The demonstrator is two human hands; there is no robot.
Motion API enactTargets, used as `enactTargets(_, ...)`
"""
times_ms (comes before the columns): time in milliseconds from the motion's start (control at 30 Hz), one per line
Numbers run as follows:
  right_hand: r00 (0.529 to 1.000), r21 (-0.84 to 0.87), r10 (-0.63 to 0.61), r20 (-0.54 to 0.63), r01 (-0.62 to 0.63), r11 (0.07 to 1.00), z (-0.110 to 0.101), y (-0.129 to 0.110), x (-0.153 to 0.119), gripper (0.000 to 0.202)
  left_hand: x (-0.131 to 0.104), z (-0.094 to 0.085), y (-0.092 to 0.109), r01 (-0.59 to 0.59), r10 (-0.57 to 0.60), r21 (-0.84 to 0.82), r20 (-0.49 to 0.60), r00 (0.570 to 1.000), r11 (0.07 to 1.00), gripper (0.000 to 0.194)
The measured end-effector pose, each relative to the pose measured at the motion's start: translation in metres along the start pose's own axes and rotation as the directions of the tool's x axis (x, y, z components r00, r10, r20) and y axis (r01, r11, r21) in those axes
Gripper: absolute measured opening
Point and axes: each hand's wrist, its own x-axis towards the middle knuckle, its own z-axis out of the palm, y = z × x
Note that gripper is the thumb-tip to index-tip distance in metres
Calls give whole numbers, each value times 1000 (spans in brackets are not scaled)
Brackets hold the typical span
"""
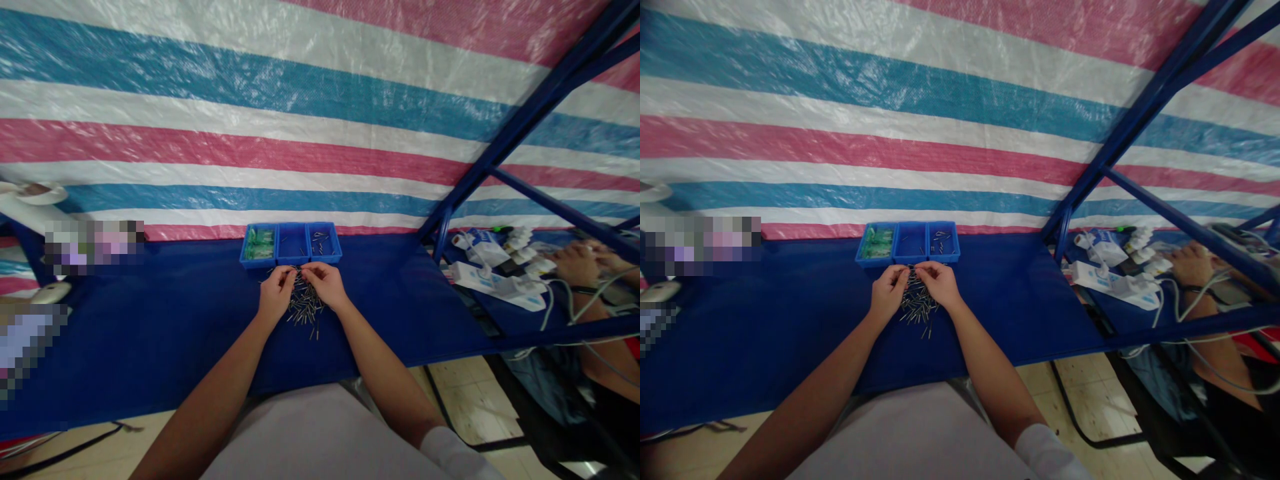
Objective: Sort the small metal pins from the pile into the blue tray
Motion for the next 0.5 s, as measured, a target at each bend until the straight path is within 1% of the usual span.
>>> enactTargets(233, 1000, -7, 8, -2, -8, 1000, 0, 0, 0, 23, 0, 2, -1, -16, 16, 12, -49, 999, 1000, 22)
enactTargets(500, 1000, -22, -6, 19, 7, 1000, -1, 1, 0, 20, 0, 0, -2, 1, -1, 13, -30, 1000, 1000, 22)
